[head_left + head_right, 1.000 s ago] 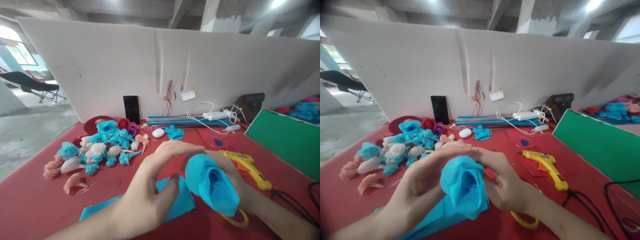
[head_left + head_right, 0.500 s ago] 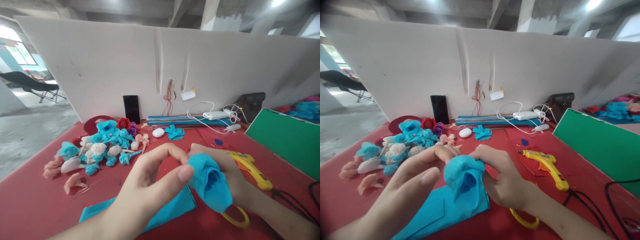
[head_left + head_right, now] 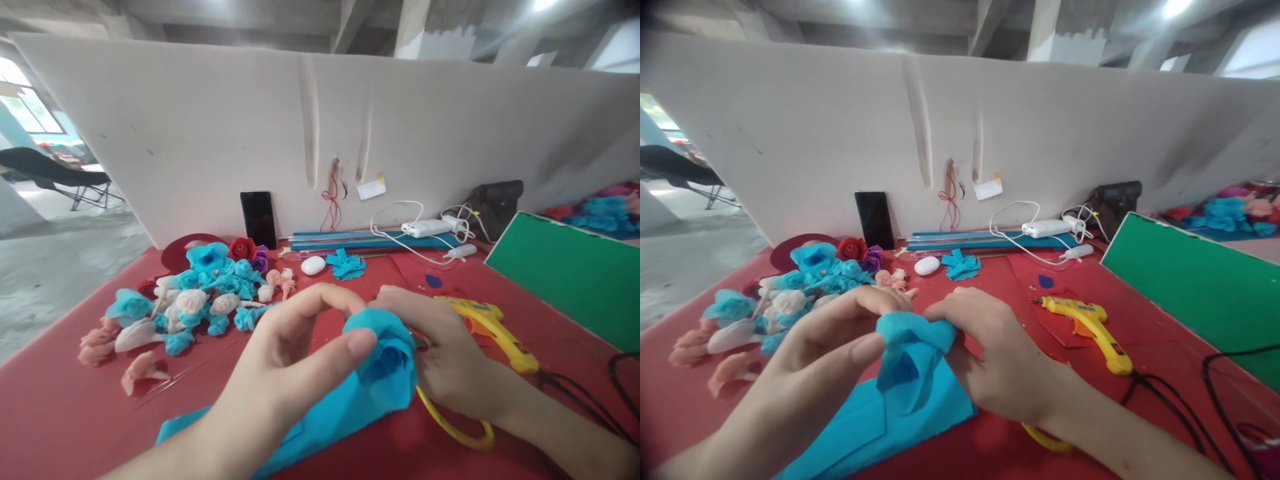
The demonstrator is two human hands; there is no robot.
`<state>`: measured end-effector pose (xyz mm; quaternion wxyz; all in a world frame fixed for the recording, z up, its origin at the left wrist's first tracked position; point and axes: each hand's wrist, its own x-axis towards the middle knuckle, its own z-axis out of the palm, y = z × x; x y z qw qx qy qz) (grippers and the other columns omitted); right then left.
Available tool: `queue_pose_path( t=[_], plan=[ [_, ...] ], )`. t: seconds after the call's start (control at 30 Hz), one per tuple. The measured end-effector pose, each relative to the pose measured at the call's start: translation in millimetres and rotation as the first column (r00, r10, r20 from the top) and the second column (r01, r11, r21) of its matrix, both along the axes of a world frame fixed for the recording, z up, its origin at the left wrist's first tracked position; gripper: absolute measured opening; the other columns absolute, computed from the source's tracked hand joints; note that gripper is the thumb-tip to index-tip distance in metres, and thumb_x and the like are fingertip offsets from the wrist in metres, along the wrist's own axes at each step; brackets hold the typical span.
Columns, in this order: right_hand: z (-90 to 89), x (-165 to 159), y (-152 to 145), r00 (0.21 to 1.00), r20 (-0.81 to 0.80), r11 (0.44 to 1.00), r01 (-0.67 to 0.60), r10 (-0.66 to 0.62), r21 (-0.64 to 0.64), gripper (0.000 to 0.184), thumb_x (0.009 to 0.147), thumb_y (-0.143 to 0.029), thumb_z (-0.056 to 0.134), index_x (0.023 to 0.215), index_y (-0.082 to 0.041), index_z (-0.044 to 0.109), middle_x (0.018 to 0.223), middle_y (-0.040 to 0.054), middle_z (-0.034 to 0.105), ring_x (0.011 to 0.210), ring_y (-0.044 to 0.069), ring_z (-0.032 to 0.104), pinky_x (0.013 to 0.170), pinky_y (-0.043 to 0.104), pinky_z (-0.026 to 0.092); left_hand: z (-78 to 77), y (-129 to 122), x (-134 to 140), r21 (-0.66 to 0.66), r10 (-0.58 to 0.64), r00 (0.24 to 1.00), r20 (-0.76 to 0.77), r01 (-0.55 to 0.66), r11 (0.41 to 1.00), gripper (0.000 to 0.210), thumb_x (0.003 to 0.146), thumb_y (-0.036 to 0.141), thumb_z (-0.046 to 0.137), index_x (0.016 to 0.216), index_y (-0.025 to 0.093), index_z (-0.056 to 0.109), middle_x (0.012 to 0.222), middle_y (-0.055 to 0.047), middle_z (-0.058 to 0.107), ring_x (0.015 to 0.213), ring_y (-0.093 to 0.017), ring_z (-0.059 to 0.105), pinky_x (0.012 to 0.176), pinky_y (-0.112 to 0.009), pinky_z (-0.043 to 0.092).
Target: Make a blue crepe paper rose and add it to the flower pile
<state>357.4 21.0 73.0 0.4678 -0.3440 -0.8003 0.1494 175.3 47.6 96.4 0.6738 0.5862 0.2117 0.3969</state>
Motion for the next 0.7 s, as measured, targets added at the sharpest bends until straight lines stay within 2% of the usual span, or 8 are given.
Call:
queue_pose_path(
  t=[0.1, 0.2, 0.3, 0.43, 0.57, 0.7],
  plan=[
    [3.7, -1.0, -3.5, 1.0, 0.024, 0.998, 0.01, -0.009, -0.06, 0.011, 0.086, -0.01, 0.048, 0.09, -0.018, 0.055, 0.084, 0.0003, 0.058, 0.079, 0.011, 0.055, 0.065, 0.02, 0.043, 2.5, 0.7, 0.6, -0.087, -0.031, 0.997, 0.066, 0.037, 0.995, 0.005, 0.079, 0.028, 0.068, 0.078, 0.024, 0.065, 0.071, 0.004, 0.056, 0.064, -0.007, 0.05, 0.058, -0.011, 0.043],
    [6.3, -2.7, -5.5, 1.0, -0.005, 0.988, -0.029, 0.029, -0.154, 0.013, 0.09, -0.017, 0.046, 0.102, -0.018, 0.053, 0.1, 0.0029, 0.061, 0.09, 0.012, 0.057, 0.072, 0.02, 0.046, 8.0, 0.6, 2.9, -0.114, -0.029, 0.996, 0.082, 0.038, 0.993, 0.007, 0.079, 0.025, 0.068, 0.074, 0.021, 0.065, 0.062, 0.005, 0.053, 0.052, -0.005, 0.041, 0.048, -0.011, 0.037],
    [3.7, -3.2, -5.2, 0.999, -0.024, 0.983, -0.03, 0.026, -0.18, 0.015, 0.092, -0.018, 0.044, 0.105, -0.018, 0.051, 0.104, 0.003, 0.06, 0.087, 0.011, 0.058, 0.07, 0.019, 0.046, 10.7, 0.3, 4.6, -0.118, -0.022, 0.996, 0.085, 0.032, 0.993, 0.009, 0.079, 0.024, 0.067, 0.072, 0.019, 0.065, 0.06, 0.005, 0.054, 0.049, -0.004, 0.038, 0.044, -0.011, 0.034],
    [-1.4, -2.0, -4.4, 0.997, 0.009, 0.992, 0.072, -0.071, -0.104, 0.023, 0.087, -0.011, 0.046, 0.108, -0.021, 0.046, 0.097, -0.001, 0.059, 0.067, 0.006, 0.054, 0.055, 0.015, 0.041, 5.2, 0.6, 4.7, -0.212, -0.043, 0.99, 0.132, 0.071, 0.975, 0.008, 0.077, 0.022, 0.07, 0.072, 0.018, 0.065, 0.065, 0.005, 0.058, 0.056, -0.003, 0.049, 0.049, -0.008, 0.04],
    [0.3, -3.4, -7.0, 0.988, 0.068, 0.99, 0.139, -0.137, -0.013, 0.026, 0.081, -0.012, 0.05, 0.105, -0.022, 0.044, 0.086, -0.0025, 0.057, 0.065, 0.008, 0.052, 0.052, 0.016, 0.039, -0.7, 0.6, 5.7, -0.299, -0.124, 0.97, 0.209, 0.184, 0.936, 0.005, 0.078, 0.017, 0.069, 0.075, 0.019, 0.066, 0.068, 0.005, 0.065, 0.064, -0.004, 0.059, 0.06, -0.008, 0.047],
    [2.2, -5.9, -10.4, 0.978, 0.113, 0.984, 0.174, -0.177, 0.029, 0.022, 0.081, -0.013, 0.046, 0.102, -0.021, 0.045, 0.081, -0.0027, 0.058, 0.069, 0.01, 0.054, 0.054, 0.019, 0.039, -1.0, -0.2, 6.6, -0.297, -0.132, 0.968, 0.212, 0.193, 0.935, 0.006, 0.078, 0.014, 0.069, 0.075, 0.019, 0.067, 0.069, 0.006, 0.067, 0.065, -0.003, 0.059, 0.061, -0.007, 0.048]
  ],
)
